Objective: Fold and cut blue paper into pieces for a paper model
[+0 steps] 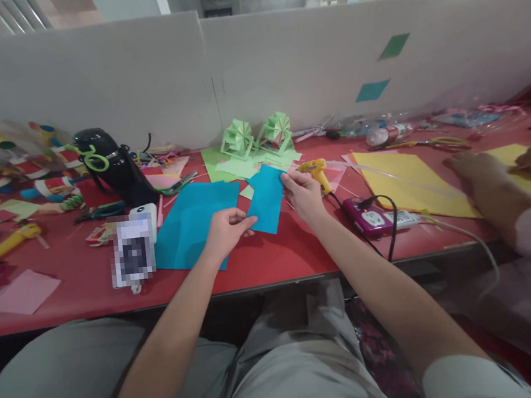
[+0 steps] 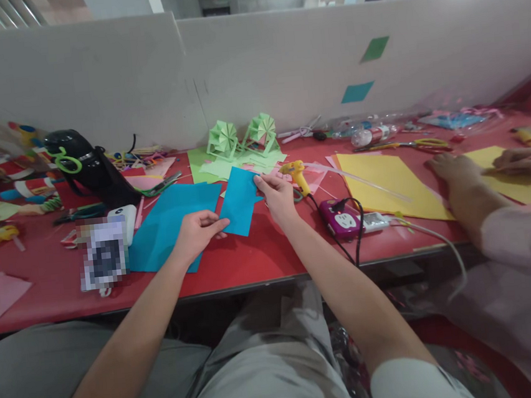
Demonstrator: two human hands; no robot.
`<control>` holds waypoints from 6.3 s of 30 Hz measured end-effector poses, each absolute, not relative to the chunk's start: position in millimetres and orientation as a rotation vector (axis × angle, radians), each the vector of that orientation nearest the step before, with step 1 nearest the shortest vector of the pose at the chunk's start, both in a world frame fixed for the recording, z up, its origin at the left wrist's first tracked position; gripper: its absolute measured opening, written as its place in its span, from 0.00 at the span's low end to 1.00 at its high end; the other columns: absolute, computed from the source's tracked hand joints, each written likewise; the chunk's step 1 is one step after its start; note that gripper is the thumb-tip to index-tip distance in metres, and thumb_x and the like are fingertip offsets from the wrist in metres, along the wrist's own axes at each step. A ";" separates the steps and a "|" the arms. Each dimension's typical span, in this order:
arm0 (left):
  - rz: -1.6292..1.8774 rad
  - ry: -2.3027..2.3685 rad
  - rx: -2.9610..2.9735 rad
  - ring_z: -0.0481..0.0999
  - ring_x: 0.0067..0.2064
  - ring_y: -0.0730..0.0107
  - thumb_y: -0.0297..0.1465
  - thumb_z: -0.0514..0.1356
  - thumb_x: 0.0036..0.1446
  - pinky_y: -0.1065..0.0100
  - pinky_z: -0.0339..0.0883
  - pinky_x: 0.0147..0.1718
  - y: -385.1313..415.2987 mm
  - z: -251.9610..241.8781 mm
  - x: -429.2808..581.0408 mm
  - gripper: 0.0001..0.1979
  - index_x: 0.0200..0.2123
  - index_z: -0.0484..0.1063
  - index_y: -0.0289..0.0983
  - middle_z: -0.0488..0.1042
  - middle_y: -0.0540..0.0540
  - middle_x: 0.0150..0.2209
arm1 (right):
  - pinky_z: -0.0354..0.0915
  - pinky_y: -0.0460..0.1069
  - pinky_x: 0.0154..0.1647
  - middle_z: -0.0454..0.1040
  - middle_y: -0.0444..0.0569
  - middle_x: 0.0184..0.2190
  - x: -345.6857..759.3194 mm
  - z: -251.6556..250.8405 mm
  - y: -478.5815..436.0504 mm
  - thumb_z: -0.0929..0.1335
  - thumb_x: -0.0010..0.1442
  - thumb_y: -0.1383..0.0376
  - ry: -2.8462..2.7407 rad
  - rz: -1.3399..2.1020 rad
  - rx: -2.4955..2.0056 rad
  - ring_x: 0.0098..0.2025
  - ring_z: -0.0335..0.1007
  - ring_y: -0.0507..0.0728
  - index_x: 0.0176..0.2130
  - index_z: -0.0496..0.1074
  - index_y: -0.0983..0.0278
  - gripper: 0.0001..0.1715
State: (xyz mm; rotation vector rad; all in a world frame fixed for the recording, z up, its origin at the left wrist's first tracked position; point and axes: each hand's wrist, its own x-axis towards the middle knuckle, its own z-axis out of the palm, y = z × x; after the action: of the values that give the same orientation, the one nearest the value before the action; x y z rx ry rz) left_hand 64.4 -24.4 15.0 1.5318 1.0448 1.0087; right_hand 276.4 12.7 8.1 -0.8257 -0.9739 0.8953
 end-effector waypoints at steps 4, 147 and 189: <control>1.028 1.073 1.549 0.78 0.25 0.66 0.43 0.70 0.46 0.69 0.72 0.26 -23.6 14.9 63.8 0.18 0.27 0.71 0.35 0.76 0.48 0.23 | 0.66 0.48 0.29 0.66 0.42 0.23 276.9 7.8 13.1 0.75 0.49 0.53 -0.988 0.872 -0.840 0.25 0.62 0.49 0.27 0.74 0.62 0.16; 0.916 1.029 1.221 0.77 0.34 0.67 0.41 0.71 0.44 0.67 0.71 0.32 -9.8 22.8 48.4 0.21 0.39 0.78 0.35 0.79 0.43 0.33 | 0.69 0.56 0.48 0.78 0.53 0.42 257.3 3.1 -6.0 0.75 0.51 0.53 -1.692 1.104 -0.966 0.46 0.74 0.60 0.41 0.74 0.64 0.22; 0.948 1.008 1.567 0.79 0.39 0.59 0.36 0.70 0.46 0.59 0.72 0.40 -17.2 21.3 56.3 0.13 0.35 0.79 0.36 0.81 0.42 0.36 | 0.60 0.47 0.27 0.73 0.45 0.25 255.8 14.7 -14.8 0.73 0.51 0.49 -1.664 1.166 -1.032 0.26 0.63 0.51 0.32 0.76 0.65 0.22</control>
State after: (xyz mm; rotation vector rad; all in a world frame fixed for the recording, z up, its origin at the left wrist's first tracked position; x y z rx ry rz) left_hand 56.3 -17.2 21.3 1.5672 1.0081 0.9482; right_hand 255.8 -14.8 14.7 -1.0316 -1.6636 1.1662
